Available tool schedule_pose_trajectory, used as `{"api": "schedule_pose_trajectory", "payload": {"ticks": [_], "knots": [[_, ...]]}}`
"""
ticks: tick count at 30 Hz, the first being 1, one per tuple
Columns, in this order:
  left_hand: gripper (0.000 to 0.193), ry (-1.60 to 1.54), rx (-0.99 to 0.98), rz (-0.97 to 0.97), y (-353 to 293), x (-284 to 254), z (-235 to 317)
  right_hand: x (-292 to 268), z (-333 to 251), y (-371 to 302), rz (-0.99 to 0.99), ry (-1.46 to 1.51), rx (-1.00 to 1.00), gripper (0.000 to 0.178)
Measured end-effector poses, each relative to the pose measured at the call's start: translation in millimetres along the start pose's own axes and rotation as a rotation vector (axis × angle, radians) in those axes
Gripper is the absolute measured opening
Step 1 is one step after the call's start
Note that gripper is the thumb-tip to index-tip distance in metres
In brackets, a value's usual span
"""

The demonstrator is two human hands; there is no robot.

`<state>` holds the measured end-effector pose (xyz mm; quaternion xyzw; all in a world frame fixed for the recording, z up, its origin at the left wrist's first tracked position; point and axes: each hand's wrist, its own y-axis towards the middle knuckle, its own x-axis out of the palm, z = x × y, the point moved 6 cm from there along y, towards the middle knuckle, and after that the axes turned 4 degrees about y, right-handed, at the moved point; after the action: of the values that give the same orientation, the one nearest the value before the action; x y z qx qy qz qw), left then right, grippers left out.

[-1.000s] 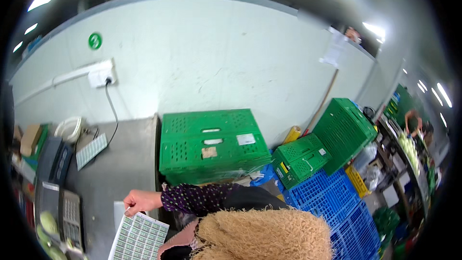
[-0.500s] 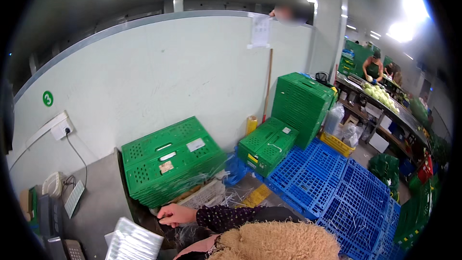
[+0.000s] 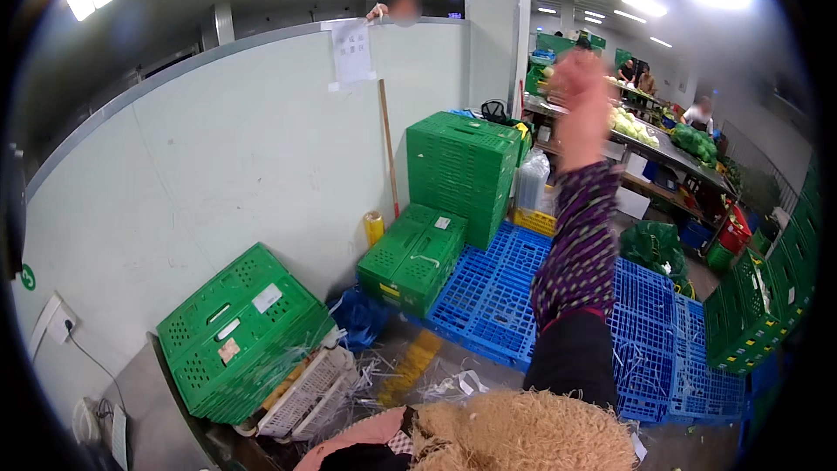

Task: The person applies adhesive labels to clear plastic bags containing cabbages. They peel individual labels from a sheet, place each label on a bag, and set the labeled bags into a green crate. The person also moves crates and handles loose cabbage leaves on the table.

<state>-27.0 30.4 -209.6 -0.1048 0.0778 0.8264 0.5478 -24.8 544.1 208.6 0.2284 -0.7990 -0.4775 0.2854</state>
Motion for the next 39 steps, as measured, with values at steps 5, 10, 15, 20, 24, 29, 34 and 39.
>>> {"api": "schedule_pose_trajectory", "payload": {"ticks": [5, 10, 15, 20, 24, 29, 34, 39], "knots": [[0.039, 0.034, 0.077, -0.181, -15, 102, 21, 26, -18, -89, -0.253, 0.198, 0.116, 0.03], [0.042, 0.103, 0.105, -0.215, -2, 106, 8, 2, 47, -149, -0.238, 0.236, 0.61, 0.027], [0.045, 0.259, 0.108, 0.082, 56, 5, -24, -14, 71, -167, -0.234, 0.241, 0.71, 0.021], [0.047, 0.41, 0.141, 0.425, 116, -121, -49, -13, 84, -189, -0.265, 0.22, 0.844, 0.02], [0.05, 0.513, 0.217, 0.585, 138, -180, -33, -22, 94, -187, -0.295, 0.199, 0.854, 0.02], [0.043, 0.329, 0.435, 0.601, 182, -155, -84, -48, 119, -170, -0.226, 0.144, 0.85, 0.02], [0.04, 0.375, 0.093, 0.265, 180, -19, -128, -86, 161, -176, -0.245, -0.01, 0.864, 0.023], [0.036, 0.296, 0.186, 0.113, 177, 59, -105, -68, 211, -185, -0.28, 0.057, 0.981, 0.02]]}}
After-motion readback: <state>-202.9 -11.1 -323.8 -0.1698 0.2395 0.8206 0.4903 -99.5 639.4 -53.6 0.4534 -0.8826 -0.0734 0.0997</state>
